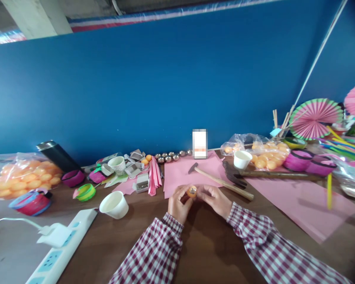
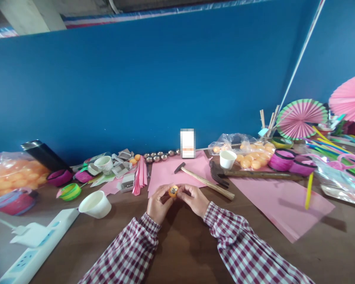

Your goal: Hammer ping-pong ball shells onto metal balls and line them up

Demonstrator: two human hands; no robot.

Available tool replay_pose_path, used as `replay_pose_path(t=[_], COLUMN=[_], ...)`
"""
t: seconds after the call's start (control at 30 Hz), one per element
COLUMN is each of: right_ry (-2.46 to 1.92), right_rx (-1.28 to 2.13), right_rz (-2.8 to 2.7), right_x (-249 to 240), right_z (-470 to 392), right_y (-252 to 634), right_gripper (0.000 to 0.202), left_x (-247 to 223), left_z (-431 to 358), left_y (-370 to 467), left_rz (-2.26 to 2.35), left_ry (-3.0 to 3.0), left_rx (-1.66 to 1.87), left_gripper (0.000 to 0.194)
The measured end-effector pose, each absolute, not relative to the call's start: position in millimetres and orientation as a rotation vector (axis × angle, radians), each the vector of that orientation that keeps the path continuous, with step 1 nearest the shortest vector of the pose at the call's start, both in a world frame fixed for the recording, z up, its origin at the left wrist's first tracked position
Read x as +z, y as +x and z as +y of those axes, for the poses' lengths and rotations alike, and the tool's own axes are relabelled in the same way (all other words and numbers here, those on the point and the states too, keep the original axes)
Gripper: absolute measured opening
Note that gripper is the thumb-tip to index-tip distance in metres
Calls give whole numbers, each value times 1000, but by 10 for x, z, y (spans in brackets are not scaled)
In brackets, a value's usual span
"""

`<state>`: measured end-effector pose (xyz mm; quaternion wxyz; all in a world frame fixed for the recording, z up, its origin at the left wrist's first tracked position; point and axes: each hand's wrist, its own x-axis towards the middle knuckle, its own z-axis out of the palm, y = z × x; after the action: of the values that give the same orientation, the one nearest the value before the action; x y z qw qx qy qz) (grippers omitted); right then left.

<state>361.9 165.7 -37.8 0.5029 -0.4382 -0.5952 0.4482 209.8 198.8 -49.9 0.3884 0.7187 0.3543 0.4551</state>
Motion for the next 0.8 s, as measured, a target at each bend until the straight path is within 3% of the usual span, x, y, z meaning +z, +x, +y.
replay_pose_path(t=[0.8], right_ry=[-1157], right_rx=[1108], right_rz=[-1449], right_x=[-390], right_z=[1644], right_y=[3632], right_gripper=[28], left_x=[-434], left_z=[1951], left_y=[2101], left_rz=[933], left_ry=[1934], left_rx=[1210], left_gripper=[34])
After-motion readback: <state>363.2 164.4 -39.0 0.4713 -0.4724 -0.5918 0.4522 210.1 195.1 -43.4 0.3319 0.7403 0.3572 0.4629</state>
